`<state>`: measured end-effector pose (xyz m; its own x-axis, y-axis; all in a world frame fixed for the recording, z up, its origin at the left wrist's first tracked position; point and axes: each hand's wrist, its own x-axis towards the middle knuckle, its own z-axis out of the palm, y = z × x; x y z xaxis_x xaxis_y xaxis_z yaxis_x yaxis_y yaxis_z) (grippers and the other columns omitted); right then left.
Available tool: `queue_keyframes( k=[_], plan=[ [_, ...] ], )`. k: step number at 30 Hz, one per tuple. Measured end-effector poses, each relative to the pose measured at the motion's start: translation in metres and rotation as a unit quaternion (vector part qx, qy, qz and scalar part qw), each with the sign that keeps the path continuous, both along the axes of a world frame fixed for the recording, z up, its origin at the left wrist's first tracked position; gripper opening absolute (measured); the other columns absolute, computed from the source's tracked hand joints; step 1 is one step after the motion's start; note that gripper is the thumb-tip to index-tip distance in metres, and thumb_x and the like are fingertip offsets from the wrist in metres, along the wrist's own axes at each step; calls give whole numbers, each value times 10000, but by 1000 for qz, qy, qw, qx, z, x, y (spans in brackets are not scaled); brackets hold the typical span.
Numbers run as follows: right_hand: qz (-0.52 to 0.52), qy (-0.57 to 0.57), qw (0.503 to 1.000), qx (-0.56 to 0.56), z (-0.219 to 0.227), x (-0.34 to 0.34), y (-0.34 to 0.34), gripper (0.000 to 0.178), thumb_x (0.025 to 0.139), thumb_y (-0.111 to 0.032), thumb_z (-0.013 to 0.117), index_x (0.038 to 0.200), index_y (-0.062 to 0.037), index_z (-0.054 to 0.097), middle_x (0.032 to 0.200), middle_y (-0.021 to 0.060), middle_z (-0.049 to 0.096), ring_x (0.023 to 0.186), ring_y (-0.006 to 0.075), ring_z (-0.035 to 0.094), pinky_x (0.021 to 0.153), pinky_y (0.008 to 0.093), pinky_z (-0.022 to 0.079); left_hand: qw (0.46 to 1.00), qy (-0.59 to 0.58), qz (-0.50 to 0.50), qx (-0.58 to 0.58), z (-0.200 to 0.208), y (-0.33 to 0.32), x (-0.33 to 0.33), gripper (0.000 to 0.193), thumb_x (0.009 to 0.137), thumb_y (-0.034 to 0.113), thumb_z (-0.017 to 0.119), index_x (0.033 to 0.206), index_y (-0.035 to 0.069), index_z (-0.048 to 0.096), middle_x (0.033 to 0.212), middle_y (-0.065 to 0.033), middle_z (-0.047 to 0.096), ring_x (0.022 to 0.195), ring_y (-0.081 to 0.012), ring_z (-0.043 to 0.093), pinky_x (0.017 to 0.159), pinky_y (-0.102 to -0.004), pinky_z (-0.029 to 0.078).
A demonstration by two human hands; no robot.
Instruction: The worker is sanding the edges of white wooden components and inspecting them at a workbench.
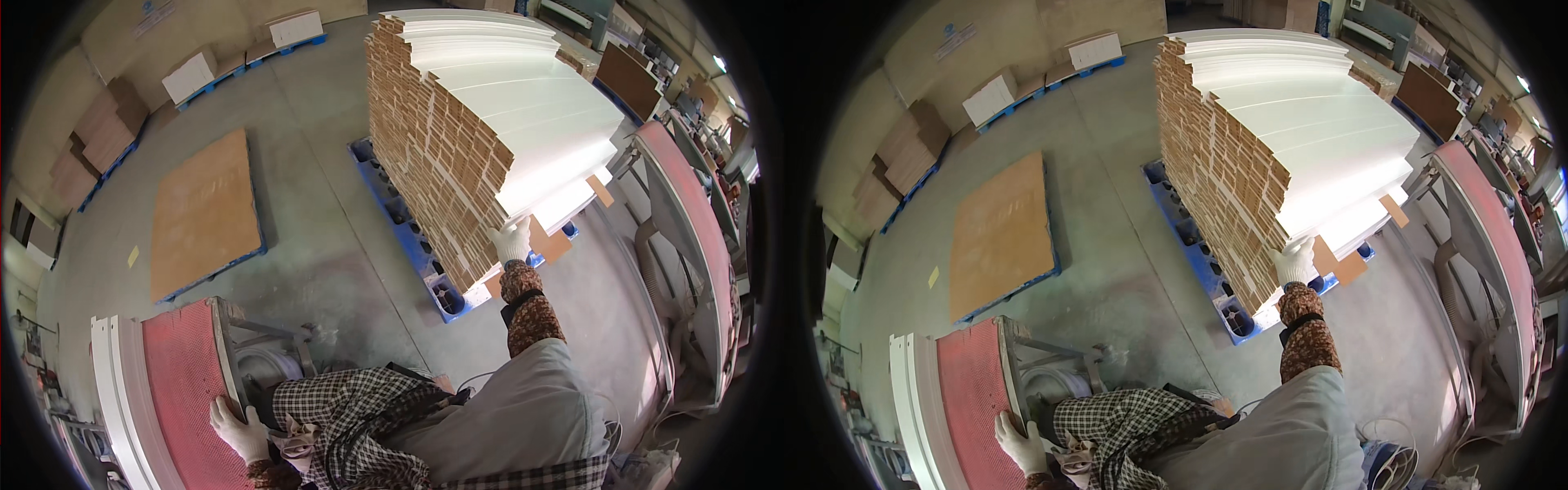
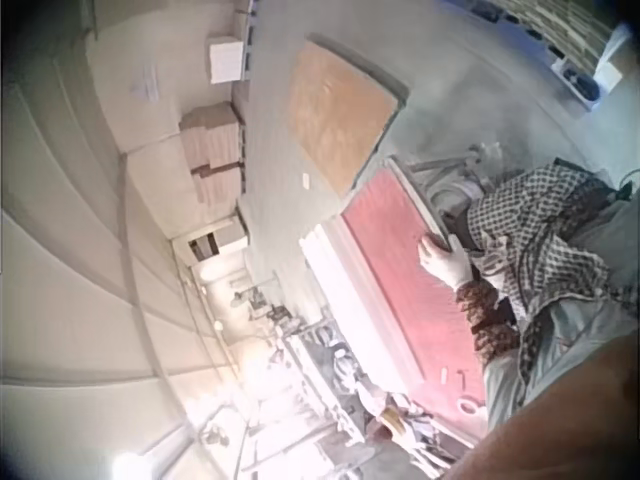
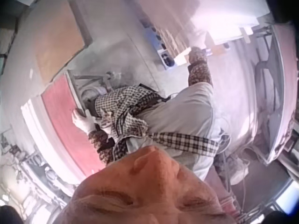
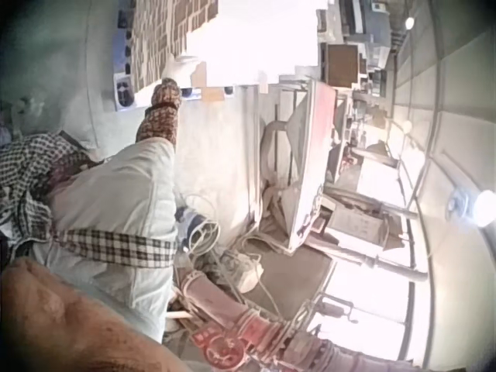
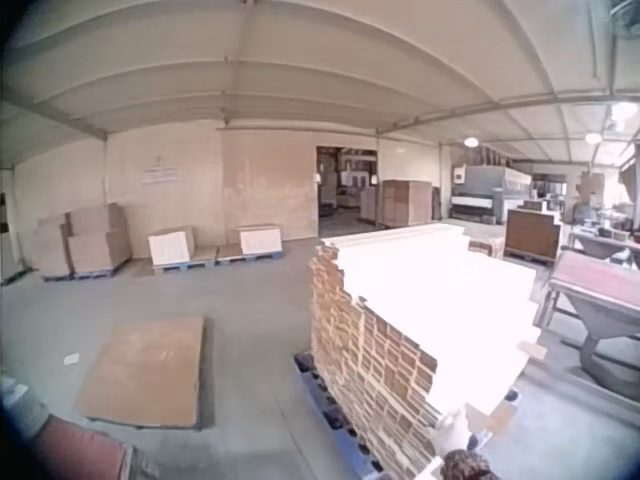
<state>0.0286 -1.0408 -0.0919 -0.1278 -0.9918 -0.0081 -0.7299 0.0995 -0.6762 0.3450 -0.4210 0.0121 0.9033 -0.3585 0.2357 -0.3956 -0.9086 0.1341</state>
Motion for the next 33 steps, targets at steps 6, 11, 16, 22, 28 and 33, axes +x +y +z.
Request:
queue_keyframes(
  k=[6, 11, 16, 22, 28, 33],
  plan=[
    [3, -34, 999, -42, -3, 10, -22, 1028, 723, -264, 904, 1485, 75, 303, 1326, 357, 575, 1253, 492, 574, 1076, 497, 476, 998, -34, 25, 45, -9, -1, 6, 728, 770, 105, 722, 1448, -41, 502, 1468, -273, 530, 1340, -462, 497, 1148, -545, 414],
    [46, -44, 997, -41, -3, 12, -27, 995, 719, -249, 912, 1431, 104, 313, 1248, 358, 623, 1203, 485, 613, 1061, 475, 490, 998, -52, 5, 33, -13, 0, 9, 759, 749, 91, 740, 1455, -39, 493, 1458, -279, 529, 1333, -473, 496, 1135, -578, 412],
    [-8, -57, 998, -26, -9, 4, -18, 716, 761, -231, 868, 1286, 72, 486, 1055, 275, 697, 1047, 441, 683, 948, 436, 527, 998, -46, 10, 34, -8, -1, 10, 747, 753, 89, 744, 1447, -35, 498, 1461, -278, 528, 1342, -475, 492, 1136, -578, 411],
    [91, -152, 984, 16, -43, -45, -44, 558, 817, -293, 828, 1226, -6, 581, 977, 92, 697, 891, 241, 670, 818, 379, 545, 998, -56, 19, 39, -10, -5, 28, 742, 770, 98, 744, 1455, -29, 488, 1475, -271, 521, 1360, -469, 483, 1145, -579, 403],
    [3, -577, 772, 267, -32, -96, -87, 582, 965, -466, 721, 1318, -33, 557, 1179, 123, 627, 1018, 261, 660, 838, 399, 567, 999, -36, 15, 37, -21, -9, 23, 729, 792, 84, 757, 1466, -16, 498, 1491, -254, 519, 1370, -449, 482, 1156, -543, 412],
    [-59, -552, 812, 182, 0, -44, -81, 561, 875, -552, 794, 955, -24, 624, 859, 95, 655, 783, 267, 702, 692, 435, 606, 998, -40, 19, 45, -23, -4, 20, 709, 784, 99, 721, 1450, -25, 514, 1481, -265, 525, 1364, -456, 483, 1151, -563, 406]
  ],
)
